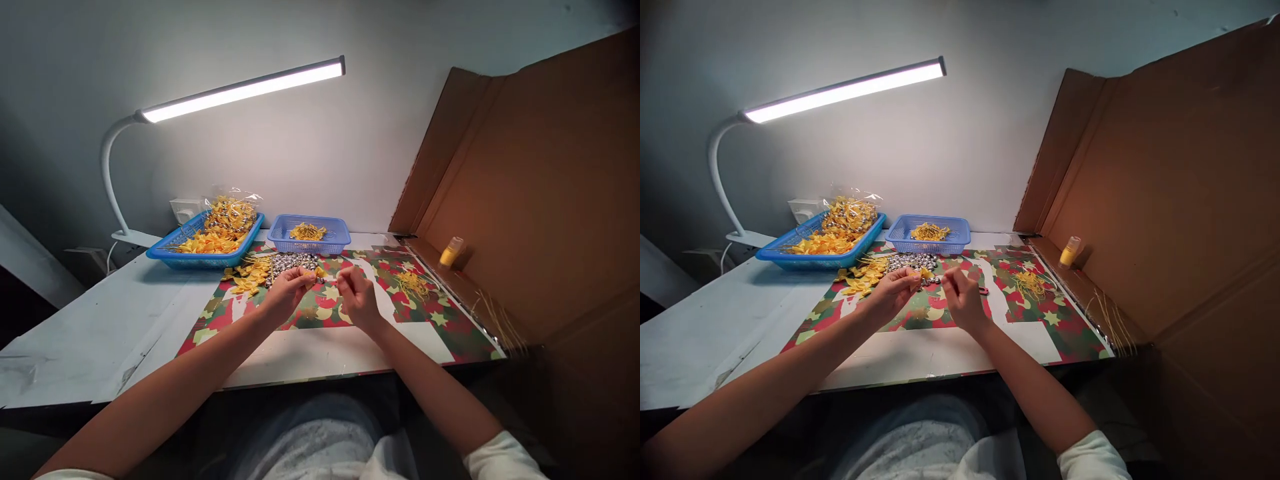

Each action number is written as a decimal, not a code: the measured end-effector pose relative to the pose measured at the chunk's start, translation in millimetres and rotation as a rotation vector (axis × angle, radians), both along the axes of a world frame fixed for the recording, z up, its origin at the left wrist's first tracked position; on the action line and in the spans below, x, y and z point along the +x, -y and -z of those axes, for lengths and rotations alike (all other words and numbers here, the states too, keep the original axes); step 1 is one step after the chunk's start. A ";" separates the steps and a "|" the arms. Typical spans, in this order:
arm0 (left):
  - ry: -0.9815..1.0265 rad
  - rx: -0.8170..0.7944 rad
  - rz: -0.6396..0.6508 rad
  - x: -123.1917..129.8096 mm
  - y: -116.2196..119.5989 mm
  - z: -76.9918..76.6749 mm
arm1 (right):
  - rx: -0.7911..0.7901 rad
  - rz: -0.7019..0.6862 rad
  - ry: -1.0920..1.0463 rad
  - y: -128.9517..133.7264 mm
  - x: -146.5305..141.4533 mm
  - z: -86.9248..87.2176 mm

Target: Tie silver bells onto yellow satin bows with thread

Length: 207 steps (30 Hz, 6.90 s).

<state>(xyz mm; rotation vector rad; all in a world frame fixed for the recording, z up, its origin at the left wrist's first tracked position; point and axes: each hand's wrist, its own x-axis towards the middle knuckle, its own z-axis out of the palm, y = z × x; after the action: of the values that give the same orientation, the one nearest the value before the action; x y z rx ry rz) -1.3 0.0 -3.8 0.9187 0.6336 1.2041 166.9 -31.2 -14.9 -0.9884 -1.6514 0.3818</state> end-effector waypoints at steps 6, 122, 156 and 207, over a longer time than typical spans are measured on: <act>-0.055 0.042 0.003 1.0 5.8 2.3 | 0.109 0.010 0.185 8.1 -2.7 8.8; -0.115 0.036 0.004 1.7 11.1 6.9 | 0.052 -0.039 0.083 8.9 -1.0 12.7; -0.193 0.071 0.023 2.3 13.3 27.2 | -0.336 -0.274 -0.216 -5.1 -7.3 38.9; -0.075 0.010 0.105 4.1 15.1 19.6 | -0.342 -0.275 -0.158 -1.8 -0.4 33.0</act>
<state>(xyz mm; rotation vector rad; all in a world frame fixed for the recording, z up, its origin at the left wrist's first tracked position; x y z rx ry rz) 2.8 -15.1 -23.4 0.9979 0.6321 1.0845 166.5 -29.4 -47.9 -0.9508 -1.6099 0.9287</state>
